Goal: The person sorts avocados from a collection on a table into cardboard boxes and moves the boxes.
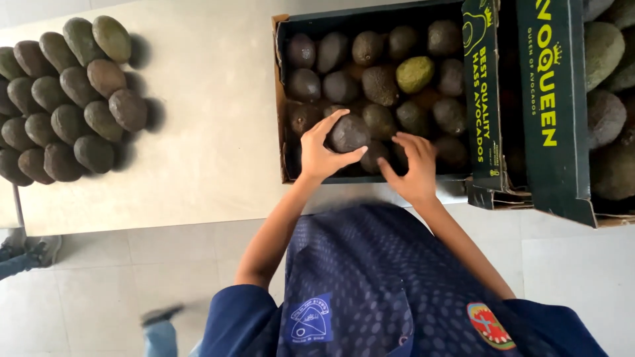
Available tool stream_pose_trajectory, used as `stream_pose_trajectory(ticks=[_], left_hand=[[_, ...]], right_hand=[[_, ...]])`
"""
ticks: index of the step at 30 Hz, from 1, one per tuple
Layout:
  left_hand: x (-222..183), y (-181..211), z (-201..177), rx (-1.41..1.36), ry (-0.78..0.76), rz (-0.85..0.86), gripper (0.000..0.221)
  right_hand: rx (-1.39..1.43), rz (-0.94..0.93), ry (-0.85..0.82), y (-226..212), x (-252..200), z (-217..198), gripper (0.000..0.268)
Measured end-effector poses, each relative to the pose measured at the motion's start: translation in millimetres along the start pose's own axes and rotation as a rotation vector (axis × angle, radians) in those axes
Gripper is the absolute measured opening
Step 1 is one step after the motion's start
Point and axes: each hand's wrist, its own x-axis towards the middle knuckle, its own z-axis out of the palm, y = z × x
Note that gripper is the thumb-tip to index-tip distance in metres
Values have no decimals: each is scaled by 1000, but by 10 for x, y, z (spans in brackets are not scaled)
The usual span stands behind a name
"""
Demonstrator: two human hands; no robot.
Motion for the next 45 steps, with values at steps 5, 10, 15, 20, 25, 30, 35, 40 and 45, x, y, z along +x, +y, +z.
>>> stream_pose_trajectory(ticks=[5, 10, 15, 20, 25, 30, 35, 40, 45], left_hand=[[-119, 58, 150, -340, -10, -271, 71], [-181, 107, 244, -435, -1, -314, 70], [-163, 223, 253, -436, 26, -365, 68], [-208, 218, 316, -402, 41, -423, 71], [-217, 50, 287, -449, -9, -441, 81], [-251, -107, 98, -580, -102, -454, 91], [-389, -165, -172, 39, 57, -188, 60], [-517, -256, -206, 192, 51, -117, 38], [-553, -365, -127, 353, -24, 72, 29]], right_hand=[[291, -90, -45, -411, 245, -41, 87], [413, -73, -85, -507, 351, 126, 93], [622, -6, -5, -484, 351, 274, 88], [619, -20, 6, -434, 367, 286, 88], [552, -10, -9, -375, 539, 277, 79], [294, -34, -90, -292, 1152, 292, 74], [92, -63, -147, -181, 1680, 556, 73], [-27, -126, -258, -173, 1992, 897, 76], [-149, -70, -301, -105, 2183, 1147, 76]])
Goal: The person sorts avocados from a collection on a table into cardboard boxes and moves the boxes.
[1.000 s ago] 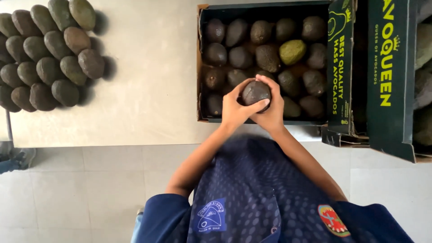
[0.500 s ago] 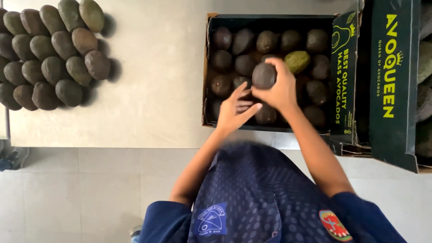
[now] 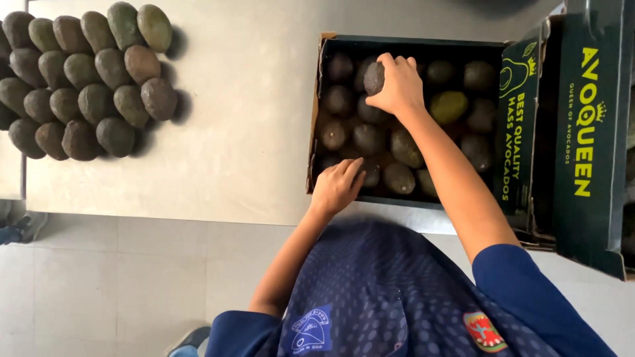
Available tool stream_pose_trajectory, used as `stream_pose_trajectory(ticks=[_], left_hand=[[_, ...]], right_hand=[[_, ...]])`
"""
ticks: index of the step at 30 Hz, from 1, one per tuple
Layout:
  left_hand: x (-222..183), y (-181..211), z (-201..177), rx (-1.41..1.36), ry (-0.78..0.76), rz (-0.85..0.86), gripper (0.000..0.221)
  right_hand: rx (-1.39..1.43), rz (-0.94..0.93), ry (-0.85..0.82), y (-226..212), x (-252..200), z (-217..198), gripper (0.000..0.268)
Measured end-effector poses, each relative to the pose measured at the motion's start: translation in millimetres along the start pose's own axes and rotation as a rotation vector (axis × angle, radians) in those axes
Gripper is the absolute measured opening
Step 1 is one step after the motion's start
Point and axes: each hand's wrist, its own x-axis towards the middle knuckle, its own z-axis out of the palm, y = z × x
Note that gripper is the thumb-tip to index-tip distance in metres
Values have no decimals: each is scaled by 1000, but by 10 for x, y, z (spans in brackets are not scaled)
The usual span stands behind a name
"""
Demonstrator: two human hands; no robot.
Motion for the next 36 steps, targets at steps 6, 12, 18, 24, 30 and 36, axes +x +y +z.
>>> stream_pose_trajectory(ticks=[6, 12, 18, 24, 30, 36], left_hand=[[-7, -24, 43, 79, -22, 115, 28], [-6, 4, 39, 86, -34, 105, 27], [-14, 24, 36, 90, -28, 63, 27], [109, 135, -161, -111, 19, -150, 33], [229, -26, -271, 9, 61, -116, 32], [225, -236, -166, 124, 81, -100, 31]], right_hand=[[-132, 31, -25, -62, 62, 38, 75], [-159, 44, -93, -64, 41, -6, 104], [48, -132, 91, -147, -637, -485, 114], [193, -36, 115, 119, -1949, -452, 91], [105, 157, 134, 331, -2491, -315, 74], [-14, 167, 266, 159, -2402, -318, 58]])
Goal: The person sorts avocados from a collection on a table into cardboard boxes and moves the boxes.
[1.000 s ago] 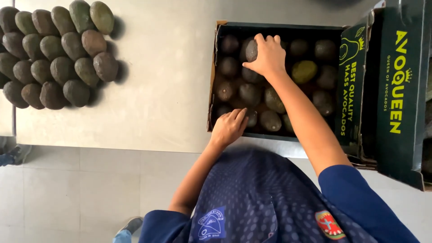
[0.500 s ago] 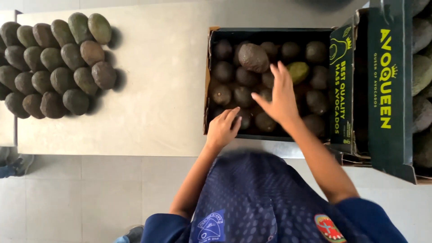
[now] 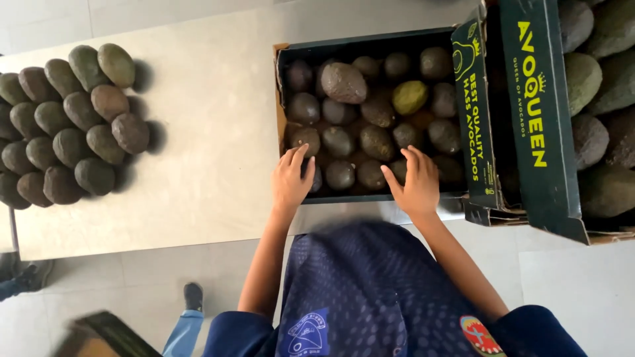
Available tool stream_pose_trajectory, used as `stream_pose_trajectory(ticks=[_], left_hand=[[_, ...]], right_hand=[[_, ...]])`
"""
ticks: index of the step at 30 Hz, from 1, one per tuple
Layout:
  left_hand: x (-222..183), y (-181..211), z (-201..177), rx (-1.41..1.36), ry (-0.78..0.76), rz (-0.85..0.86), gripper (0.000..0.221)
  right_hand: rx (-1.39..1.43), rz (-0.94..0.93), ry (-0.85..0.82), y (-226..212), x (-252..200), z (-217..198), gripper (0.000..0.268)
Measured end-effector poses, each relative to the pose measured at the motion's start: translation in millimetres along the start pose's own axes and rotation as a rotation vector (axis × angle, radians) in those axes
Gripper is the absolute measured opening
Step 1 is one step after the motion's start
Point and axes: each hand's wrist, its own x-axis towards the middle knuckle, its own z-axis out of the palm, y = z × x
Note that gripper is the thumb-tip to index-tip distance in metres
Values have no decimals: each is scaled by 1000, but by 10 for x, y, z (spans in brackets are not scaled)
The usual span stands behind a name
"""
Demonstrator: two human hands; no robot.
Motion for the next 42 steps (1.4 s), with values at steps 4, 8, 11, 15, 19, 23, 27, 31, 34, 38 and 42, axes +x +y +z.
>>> stream_pose_trajectory(ticks=[4, 8, 11, 15, 19, 23, 27, 31, 34, 38, 42], left_hand=[[-8, 7, -5, 5, -10, 13, 30], [2, 21, -31, -16, 7, 5, 28], [-4, 16, -26, -20, 4, 0, 28], [-11, -7, -15, -36, 15, 8, 27], [-20, 1, -10, -43, 11, 7, 27], [2, 11, -35, -43, 18, 3, 27], [-1, 2, -33, -51, 15, 1, 26], [4, 8, -38, -56, 18, 4, 25], [5, 14, -41, -51, 26, 8, 26], [1, 7, -33, -43, 20, -4, 25], [2, 6, -28, -33, 16, -13, 25]], right_hand=[[43, 19, 23, 15, -7, -4, 54], [31, 4, 17, 17, 0, 8, 51], [20, 12, 6, 12, -1, 9, 50], [14, 22, 10, -1, -3, 10, 47], [-7, 34, 10, 22, -28, 25, 45], [6, 39, -7, 14, -14, 30, 43], [14, 50, -15, 7, -11, 22, 41], [15, 40, -9, 8, -10, 20, 39], [19, 46, -15, 13, -15, 31, 38], [18, 54, -17, 33, -15, 49, 34], [18, 54, -8, 56, -25, 75, 31]])
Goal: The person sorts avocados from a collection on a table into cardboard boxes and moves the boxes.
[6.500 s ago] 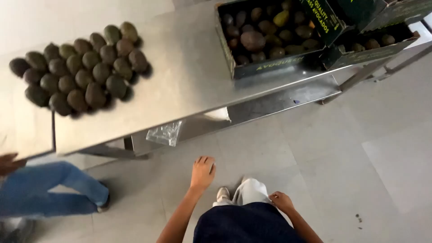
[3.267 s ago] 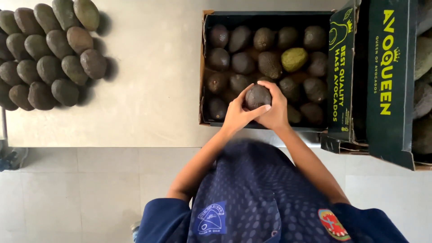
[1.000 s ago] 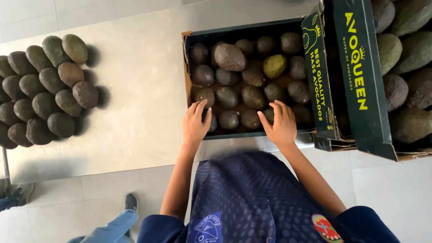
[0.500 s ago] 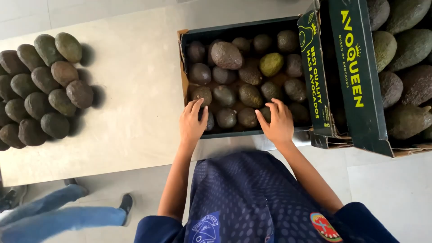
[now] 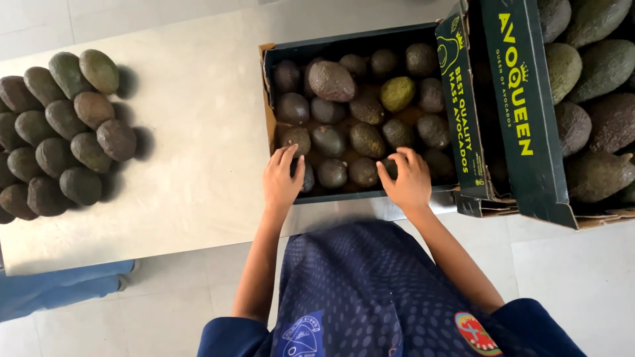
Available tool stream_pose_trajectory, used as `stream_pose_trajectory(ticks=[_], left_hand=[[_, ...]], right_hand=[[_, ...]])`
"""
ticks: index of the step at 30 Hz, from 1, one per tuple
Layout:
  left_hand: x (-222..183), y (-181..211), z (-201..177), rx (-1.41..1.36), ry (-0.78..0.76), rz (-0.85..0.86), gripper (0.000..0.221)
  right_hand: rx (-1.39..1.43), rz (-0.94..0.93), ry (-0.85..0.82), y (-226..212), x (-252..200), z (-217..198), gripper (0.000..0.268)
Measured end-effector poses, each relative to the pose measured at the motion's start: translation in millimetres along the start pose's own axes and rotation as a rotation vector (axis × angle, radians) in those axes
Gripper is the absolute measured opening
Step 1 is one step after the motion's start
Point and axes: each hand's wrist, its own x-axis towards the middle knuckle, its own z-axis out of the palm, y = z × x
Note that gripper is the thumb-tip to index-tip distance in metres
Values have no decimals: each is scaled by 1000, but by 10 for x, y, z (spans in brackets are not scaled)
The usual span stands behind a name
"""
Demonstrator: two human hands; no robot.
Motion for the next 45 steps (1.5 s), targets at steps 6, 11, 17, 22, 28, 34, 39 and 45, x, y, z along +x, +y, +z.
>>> stream_pose_trajectory(ticks=[6, 11, 17, 22, 28, 34, 39, 45], left_hand=[[29, -2, 148, -349, 63, -349, 17], [236, 500, 233, -384, -63, -220, 21], [67, 365, 545, 70, -342, 48, 28], [76, 422, 373, 266, -575, -232, 52], [191, 121, 222, 261, -284, 24, 41], [358, -264, 460, 564, -315, 79, 51], [483, -268, 597, 552, -453, -86, 74], [468, -303, 639, 637, -511, -112, 77]], right_hand=[[1, 0, -3, 11, 5, 3, 28], [5, -29, -17, 14, 28, -15, 28], [30, -47, -40, 81, 5, -7, 30], [21, -43, -94, 67, 9, 6, 31], [14, -84, -72, 81, -7, 24, 29], [-13, -42, -55, 56, -1, 12, 28], [11, -55, -16, 42, 11, -13, 30], [297, -28, -37, -101, -67, -547, 31]])
